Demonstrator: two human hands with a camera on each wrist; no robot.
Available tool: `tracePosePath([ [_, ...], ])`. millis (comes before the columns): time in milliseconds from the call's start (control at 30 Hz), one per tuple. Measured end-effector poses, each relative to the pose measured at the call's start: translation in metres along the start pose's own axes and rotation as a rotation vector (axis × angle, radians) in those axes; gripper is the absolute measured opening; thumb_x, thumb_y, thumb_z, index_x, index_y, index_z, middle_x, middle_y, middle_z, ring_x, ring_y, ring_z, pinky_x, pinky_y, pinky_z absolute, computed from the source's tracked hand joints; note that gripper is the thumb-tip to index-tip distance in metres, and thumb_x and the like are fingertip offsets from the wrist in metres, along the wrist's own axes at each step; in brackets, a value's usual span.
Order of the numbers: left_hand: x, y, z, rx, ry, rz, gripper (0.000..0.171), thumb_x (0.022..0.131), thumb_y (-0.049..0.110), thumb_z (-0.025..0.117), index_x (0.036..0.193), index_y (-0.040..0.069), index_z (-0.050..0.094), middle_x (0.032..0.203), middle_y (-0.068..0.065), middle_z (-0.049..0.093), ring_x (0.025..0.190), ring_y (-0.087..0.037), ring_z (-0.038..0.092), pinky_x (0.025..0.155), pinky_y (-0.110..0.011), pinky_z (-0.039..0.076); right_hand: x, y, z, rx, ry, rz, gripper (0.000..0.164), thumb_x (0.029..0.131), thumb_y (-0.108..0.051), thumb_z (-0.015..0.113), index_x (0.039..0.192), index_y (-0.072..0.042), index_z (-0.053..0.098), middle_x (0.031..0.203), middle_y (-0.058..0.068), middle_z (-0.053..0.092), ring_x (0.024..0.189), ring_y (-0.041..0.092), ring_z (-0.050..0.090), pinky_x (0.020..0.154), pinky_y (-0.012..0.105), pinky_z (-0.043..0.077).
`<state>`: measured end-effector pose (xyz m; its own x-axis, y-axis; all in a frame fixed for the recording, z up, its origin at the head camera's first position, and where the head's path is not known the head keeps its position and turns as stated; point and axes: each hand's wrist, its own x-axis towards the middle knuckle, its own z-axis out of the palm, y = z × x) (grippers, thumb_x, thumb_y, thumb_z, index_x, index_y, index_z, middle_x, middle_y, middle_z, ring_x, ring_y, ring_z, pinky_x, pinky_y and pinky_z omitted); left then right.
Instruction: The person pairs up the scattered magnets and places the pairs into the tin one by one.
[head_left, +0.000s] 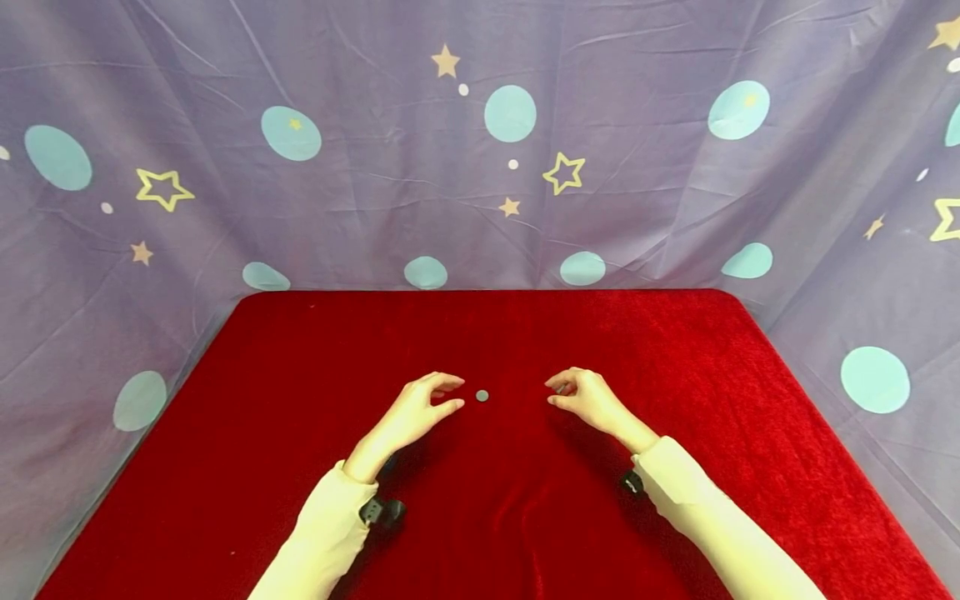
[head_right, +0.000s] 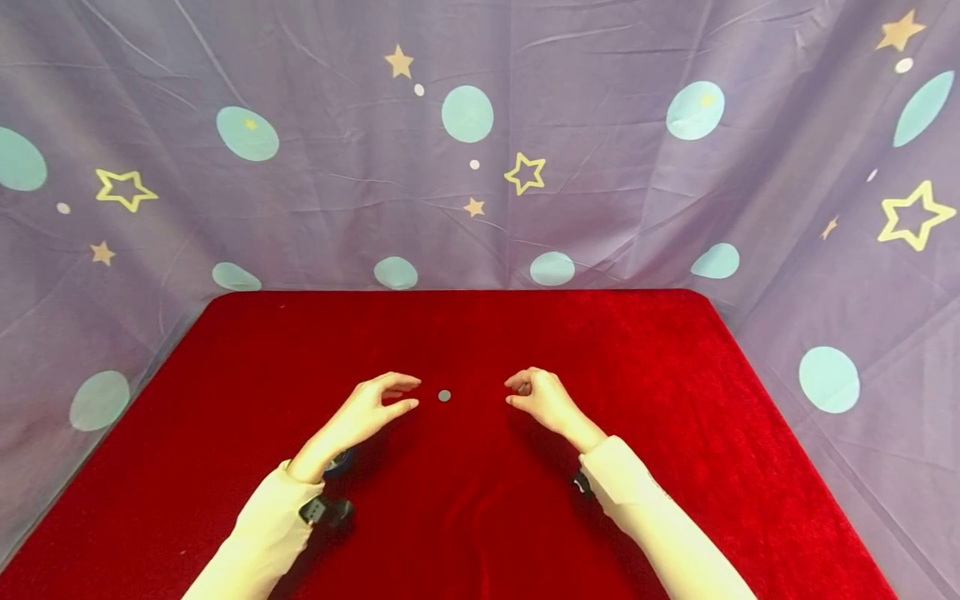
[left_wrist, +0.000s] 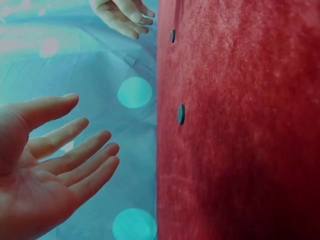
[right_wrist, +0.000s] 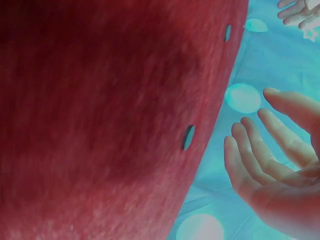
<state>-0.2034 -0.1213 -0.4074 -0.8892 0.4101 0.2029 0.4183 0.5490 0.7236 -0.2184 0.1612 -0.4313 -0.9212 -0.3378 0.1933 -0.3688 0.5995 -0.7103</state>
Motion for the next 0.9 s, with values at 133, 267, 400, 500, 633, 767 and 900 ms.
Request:
tracePosePath([
  [133, 0.009, -0.003, 0.006, 0.008, -0.014, 0.001, 0.029, 0.081, 0.009, 0.063, 0.107, -0.002, 0.059, 0.105, -0.013, 0.060, 0.097, -0.029, 0.056, 0.083, -0.040, 0.046, 0.004, 0.008, -0.002, -0.018, -0.001, -0.001, 0.024, 0.070, -0.001, 0.067, 0.092, 0.006, 0.064, 0.087, 0.016, 0.062, 0.072, 0.021, 0.061, 0.060, 0.024, 0.047],
  [267, 0.017, -0.006, 0.011, 0.000, -0.030, -0.012, 0.029, 0.079, 0.006, 0.064, 0.105, -0.003, 0.059, 0.103, -0.015, 0.060, 0.097, -0.029, 0.056, 0.083, -0.040, 0.046, 0.007, 0.014, -0.003, -0.045, -0.008, 0.001, 0.025, 0.069, -0.001, 0.068, 0.092, 0.007, 0.064, 0.086, 0.016, 0.062, 0.072, 0.023, 0.060, 0.059, 0.023, 0.047],
  [400, 0.024, -0.011, 0.015, -0.015, -0.050, -0.004, 0.029, 0.077, 0.003, 0.064, 0.104, -0.006, 0.059, 0.102, -0.020, 0.060, 0.095, -0.032, 0.057, 0.081, -0.039, 0.047, 0.010, 0.019, -0.003, -0.053, -0.016, 0.003, 0.024, 0.068, 0.000, 0.068, 0.092, 0.007, 0.064, 0.085, 0.016, 0.061, 0.073, 0.025, 0.060, 0.060, 0.024, 0.047],
  [500, 0.030, -0.014, 0.017, -0.014, -0.068, -0.003, 0.030, 0.077, 0.002, 0.064, 0.104, -0.007, 0.058, 0.102, -0.021, 0.060, 0.094, -0.032, 0.057, 0.080, -0.039, 0.047, 0.011, 0.022, -0.003, -0.063, -0.013, 0.001, 0.024, 0.068, 0.001, 0.068, 0.091, 0.008, 0.064, 0.085, 0.016, 0.061, 0.074, 0.027, 0.060, 0.062, 0.026, 0.048],
  [633, 0.037, -0.018, 0.021, 0.018, -0.082, -0.018, 0.030, 0.075, 0.002, 0.066, 0.104, -0.006, 0.059, 0.101, -0.019, 0.061, 0.092, -0.030, 0.058, 0.079, -0.037, 0.048, 0.014, 0.026, -0.002, -0.077, -0.013, 0.002, 0.023, 0.067, 0.003, 0.068, 0.089, 0.008, 0.064, 0.085, 0.016, 0.061, 0.076, 0.028, 0.061, 0.065, 0.030, 0.049],
  [767, 0.043, -0.020, 0.024, 0.041, -0.105, -0.032, 0.030, 0.074, 0.001, 0.066, 0.102, -0.006, 0.060, 0.100, -0.018, 0.062, 0.091, -0.029, 0.059, 0.079, -0.037, 0.048, 0.017, 0.030, -0.001, -0.082, -0.027, 0.009, 0.024, 0.066, 0.004, 0.068, 0.088, 0.008, 0.064, 0.084, 0.016, 0.062, 0.075, 0.027, 0.061, 0.064, 0.029, 0.050],
  [900, 0.049, -0.022, 0.027, 0.057, -0.133, -0.055, 0.030, 0.073, 0.000, 0.067, 0.101, -0.007, 0.060, 0.097, -0.019, 0.062, 0.089, -0.030, 0.060, 0.077, -0.036, 0.049, 0.019, 0.033, -0.001, -0.086, -0.038, 0.012, 0.024, 0.065, 0.005, 0.069, 0.088, 0.008, 0.064, 0.083, 0.016, 0.064, 0.073, 0.025, 0.062, 0.061, 0.027, 0.050],
])
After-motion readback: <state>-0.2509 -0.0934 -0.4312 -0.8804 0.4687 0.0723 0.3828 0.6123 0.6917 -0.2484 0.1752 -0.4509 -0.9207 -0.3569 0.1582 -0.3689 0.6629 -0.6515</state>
